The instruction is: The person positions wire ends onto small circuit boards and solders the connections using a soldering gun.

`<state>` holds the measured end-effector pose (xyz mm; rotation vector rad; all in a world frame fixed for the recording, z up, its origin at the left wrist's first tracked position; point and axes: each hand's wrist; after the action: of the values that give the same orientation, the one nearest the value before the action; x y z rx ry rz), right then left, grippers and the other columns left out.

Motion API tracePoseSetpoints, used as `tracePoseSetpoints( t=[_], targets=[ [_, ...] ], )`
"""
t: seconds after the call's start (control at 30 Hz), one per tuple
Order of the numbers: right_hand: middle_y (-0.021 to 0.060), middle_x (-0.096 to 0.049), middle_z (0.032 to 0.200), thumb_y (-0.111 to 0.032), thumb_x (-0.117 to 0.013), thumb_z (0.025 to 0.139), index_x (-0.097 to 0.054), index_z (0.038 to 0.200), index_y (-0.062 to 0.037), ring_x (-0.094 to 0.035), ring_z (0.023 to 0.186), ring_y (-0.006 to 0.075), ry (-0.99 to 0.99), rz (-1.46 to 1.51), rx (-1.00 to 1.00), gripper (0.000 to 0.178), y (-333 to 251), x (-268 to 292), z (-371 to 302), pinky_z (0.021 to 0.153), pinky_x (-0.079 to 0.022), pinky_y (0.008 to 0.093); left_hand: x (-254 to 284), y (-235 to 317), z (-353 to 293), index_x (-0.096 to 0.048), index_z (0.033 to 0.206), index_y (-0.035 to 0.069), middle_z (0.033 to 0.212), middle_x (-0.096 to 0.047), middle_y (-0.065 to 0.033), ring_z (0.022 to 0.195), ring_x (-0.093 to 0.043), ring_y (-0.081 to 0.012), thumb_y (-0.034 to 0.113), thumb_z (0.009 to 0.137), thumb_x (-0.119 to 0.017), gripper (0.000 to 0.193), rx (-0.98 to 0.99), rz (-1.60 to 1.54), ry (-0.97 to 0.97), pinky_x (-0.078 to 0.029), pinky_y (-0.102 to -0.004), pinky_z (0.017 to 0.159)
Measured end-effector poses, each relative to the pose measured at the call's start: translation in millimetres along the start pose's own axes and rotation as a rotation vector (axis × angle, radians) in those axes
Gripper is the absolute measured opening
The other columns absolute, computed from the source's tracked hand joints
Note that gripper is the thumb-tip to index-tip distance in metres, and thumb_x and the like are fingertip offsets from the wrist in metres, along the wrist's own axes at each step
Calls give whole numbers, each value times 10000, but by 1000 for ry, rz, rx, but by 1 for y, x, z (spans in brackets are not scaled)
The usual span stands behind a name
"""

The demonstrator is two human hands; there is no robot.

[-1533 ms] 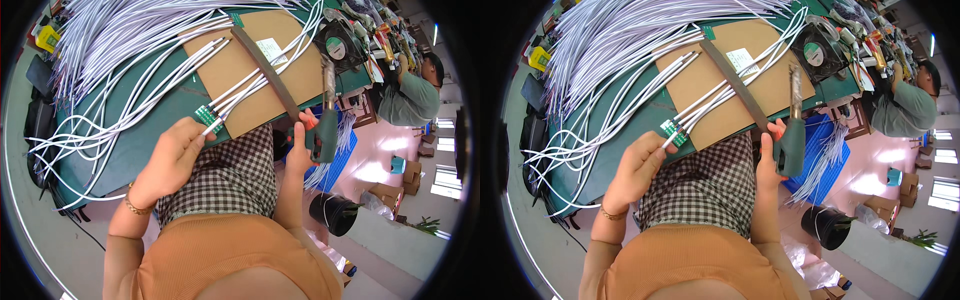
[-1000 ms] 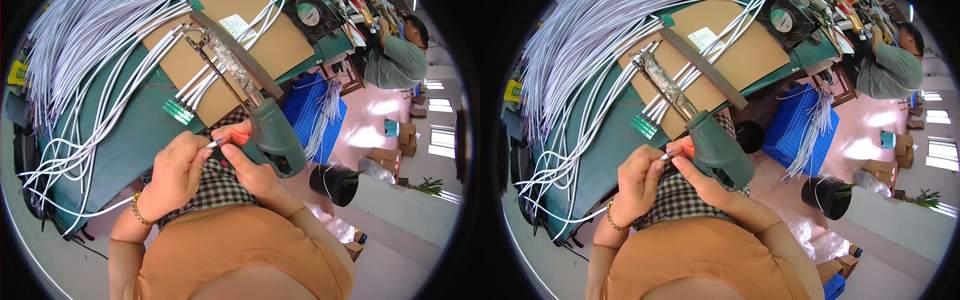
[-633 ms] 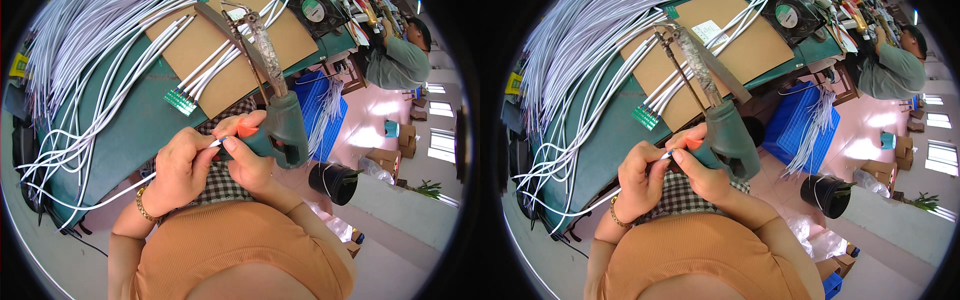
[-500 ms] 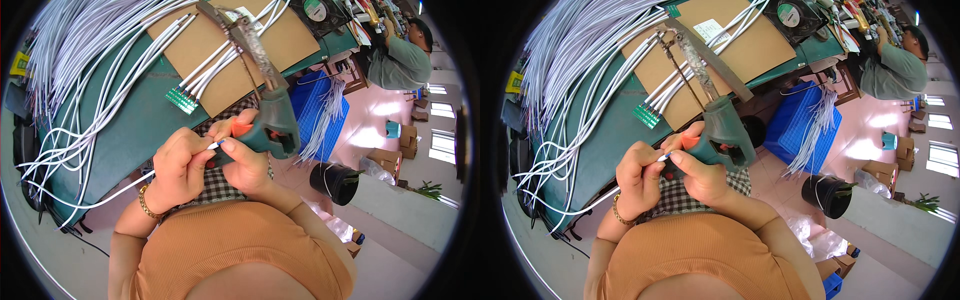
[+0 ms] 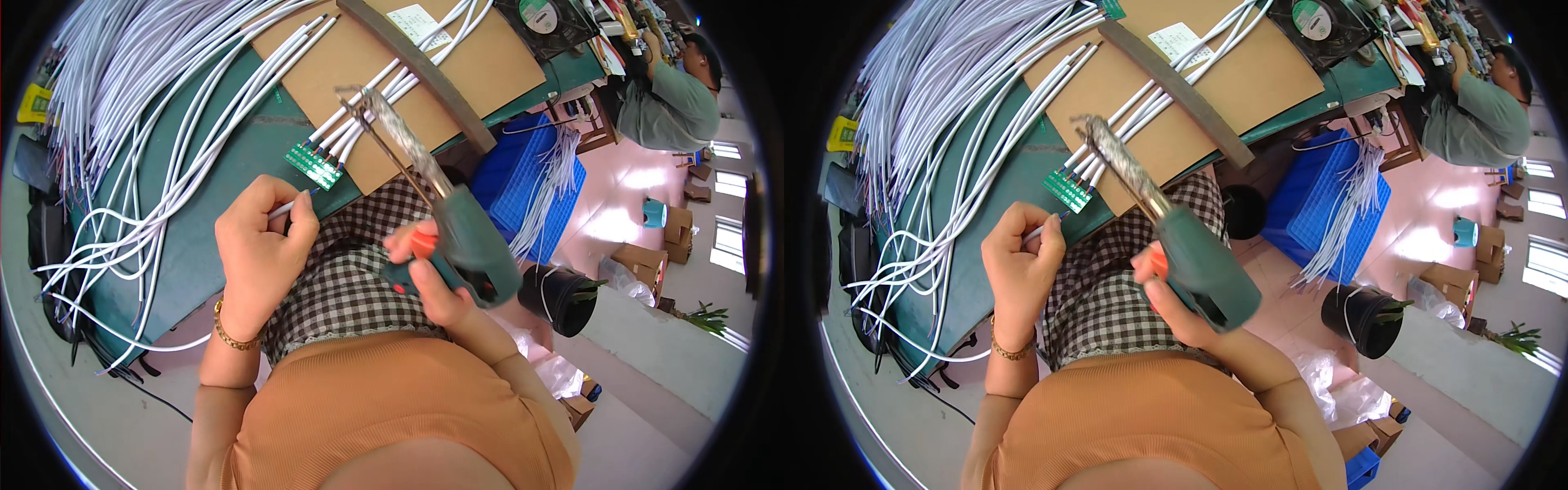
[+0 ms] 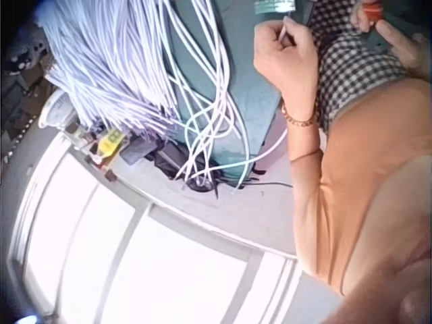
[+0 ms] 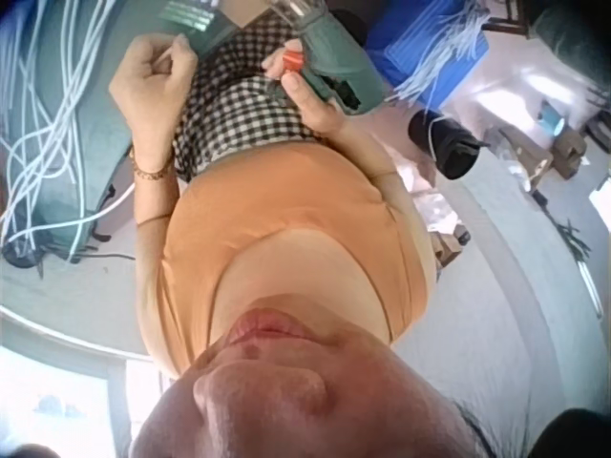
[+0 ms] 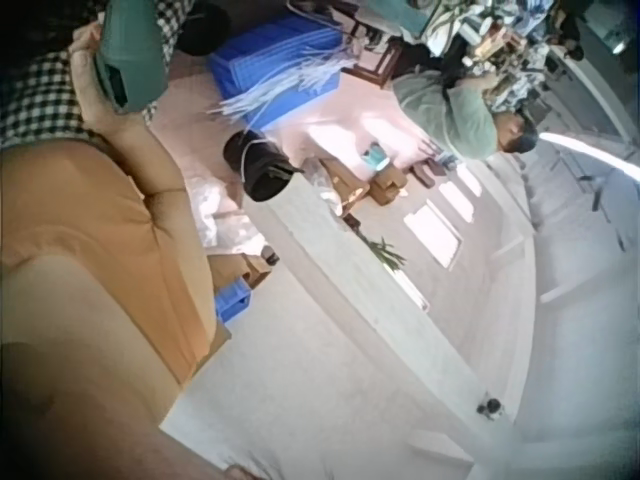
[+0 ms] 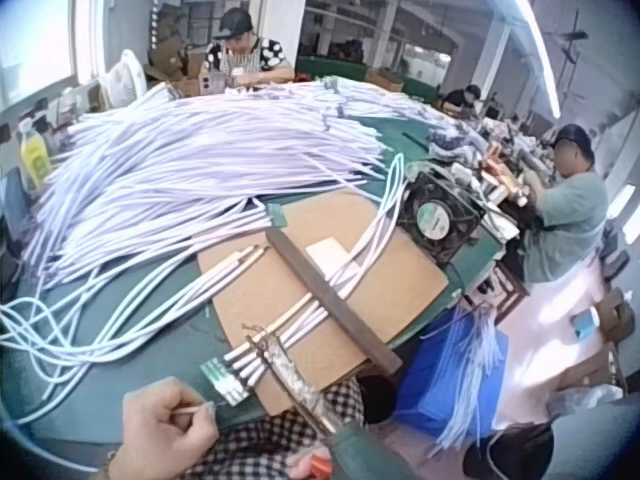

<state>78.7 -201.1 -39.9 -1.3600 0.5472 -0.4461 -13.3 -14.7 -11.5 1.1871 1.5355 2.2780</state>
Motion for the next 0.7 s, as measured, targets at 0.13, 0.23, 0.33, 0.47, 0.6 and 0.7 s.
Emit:
tracePoseSetpoints(
  t=[0.13,0.23,0.33,0.47,0.6,0.7],
  targets=[
    [102,-550,888,-78,-518,888,-390,1296,-19,-554,859,228,-61,-102,3,432,5,16,-29,794,-481,408,-3,2,1,-547,709,2,594,-464,42,527,-328,-6,9,787,-644,125,42,-34,2,-275,-177,468],
    [92,-622,879,-9,-616,759,-590,1049,-28,-623,770,226,-139,-305,-78,292,-22,24,-26,668,-514,323,-4,3,1,-545,698,4,584,-464,45,522,-324,-5,9,781,-650,134,51,-18,3,-272,-180,464],
    [119,-596,916,-30,-559,809,-494,1156,2,-611,800,237,-266,-453,-34,354,-23,34,-40,717,-507,360,-8,2,2,-557,693,21,565,-489,-26,440,-348,-64,31,741,-681,133,45,12,-3,-299,-232,414],
    [154,-560,917,-61,-499,866,-444,1095,34,-614,823,232,-297,-510,8,253,-26,31,-39,736,-504,361,-11,0,2,-557,696,22,560,-485,-33,435,-348,-70,39,746,-682,136,37,16,21,-307,-242,410],
    [162,-567,904,-60,-501,866,-447,1082,37,-619,812,237,-316,-542,5,244,-25,32,-39,726,-507,352,-10,1,2,-542,701,11,571,-473,-9,473,-336,-45,20,765,-665,139,74,64,-11,-297,-218,430],
    [76,-653,828,-13,-632,739,-605,1032,-21,-630,738,235,-197,-490,-95,295,-15,33,-45,675,-513,332,-10,2,2,-539,700,10,570,-470,-12,468,-337,-51,18,762,-665,140,64,81,-17,-297,-218,431]
  ],
)
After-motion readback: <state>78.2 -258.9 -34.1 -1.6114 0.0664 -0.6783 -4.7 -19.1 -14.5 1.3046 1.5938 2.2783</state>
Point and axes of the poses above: each hand's wrist, its own z-axis towards the middle knuckle, its own x-axis out of the back of the hand, y = z × x
